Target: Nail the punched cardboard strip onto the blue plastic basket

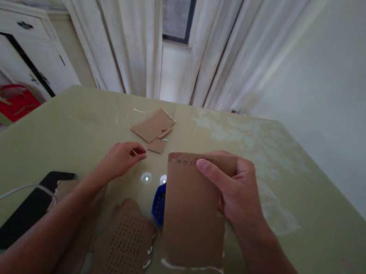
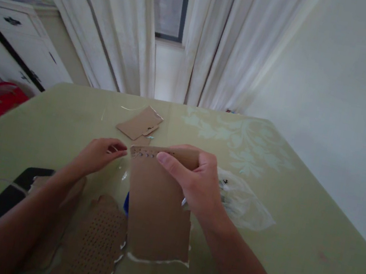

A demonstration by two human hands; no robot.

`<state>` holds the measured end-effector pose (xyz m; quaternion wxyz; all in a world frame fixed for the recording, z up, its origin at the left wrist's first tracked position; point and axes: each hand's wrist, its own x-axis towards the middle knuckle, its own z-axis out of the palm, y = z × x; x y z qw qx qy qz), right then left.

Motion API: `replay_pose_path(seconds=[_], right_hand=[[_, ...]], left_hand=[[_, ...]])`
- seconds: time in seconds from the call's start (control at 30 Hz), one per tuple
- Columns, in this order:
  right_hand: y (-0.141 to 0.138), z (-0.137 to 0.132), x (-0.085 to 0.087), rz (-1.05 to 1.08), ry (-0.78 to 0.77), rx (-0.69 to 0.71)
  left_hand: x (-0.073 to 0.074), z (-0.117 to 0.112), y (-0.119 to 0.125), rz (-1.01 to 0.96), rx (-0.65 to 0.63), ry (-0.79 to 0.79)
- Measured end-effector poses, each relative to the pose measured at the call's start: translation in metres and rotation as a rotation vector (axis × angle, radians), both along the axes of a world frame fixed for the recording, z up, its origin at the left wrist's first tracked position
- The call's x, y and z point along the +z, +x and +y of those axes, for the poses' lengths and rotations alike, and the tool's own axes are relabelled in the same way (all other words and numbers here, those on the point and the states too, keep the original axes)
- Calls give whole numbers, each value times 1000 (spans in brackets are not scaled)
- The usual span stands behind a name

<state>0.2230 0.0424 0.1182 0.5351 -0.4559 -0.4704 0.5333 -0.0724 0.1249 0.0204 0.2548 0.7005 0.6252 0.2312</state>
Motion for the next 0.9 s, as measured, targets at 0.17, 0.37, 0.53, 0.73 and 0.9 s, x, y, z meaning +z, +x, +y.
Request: replay_pose_path(seconds=[0.17, 0.37, 0.53, 0.73, 0.9], right_hand=[[-3, -4, -6, 136, -128, 154], [-2, -9, -8, 156, -167, 187], [0, -7, -12, 125, -147, 181], [1, -7, -10, 107, -135, 211], [-3, -7, -8, 61, -109, 216]], left_hand=[[46, -44, 37, -372, -278, 585], [57, -60, 46, -435, -425, 826], [59, -59, 46, -384, -428, 888], [63, -67, 52, -419, -442, 881], [61, -70, 54, -463, -426, 867]])
